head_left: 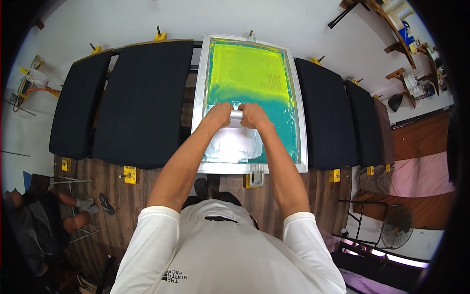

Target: Manually applying ink through a screen frame onto a garment using a squeegee.

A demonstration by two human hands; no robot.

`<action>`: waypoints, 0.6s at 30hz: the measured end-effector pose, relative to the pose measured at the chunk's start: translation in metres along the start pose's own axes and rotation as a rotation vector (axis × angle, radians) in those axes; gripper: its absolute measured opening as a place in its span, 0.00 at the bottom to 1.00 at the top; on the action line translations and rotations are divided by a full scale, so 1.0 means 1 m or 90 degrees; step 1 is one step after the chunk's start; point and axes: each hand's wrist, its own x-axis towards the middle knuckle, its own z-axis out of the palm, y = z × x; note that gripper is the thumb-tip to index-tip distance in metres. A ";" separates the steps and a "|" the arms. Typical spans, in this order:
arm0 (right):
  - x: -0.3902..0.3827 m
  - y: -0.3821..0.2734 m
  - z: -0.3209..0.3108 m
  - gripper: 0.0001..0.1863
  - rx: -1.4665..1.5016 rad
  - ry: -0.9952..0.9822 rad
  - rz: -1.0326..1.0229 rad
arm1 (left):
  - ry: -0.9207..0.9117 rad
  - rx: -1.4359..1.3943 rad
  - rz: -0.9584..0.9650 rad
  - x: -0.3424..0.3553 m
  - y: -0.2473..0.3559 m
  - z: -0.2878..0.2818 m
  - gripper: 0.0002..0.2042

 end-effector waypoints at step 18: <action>-0.119 -0.029 0.032 0.18 0.076 0.049 0.025 | 0.036 -0.006 0.038 -0.110 0.023 0.042 0.18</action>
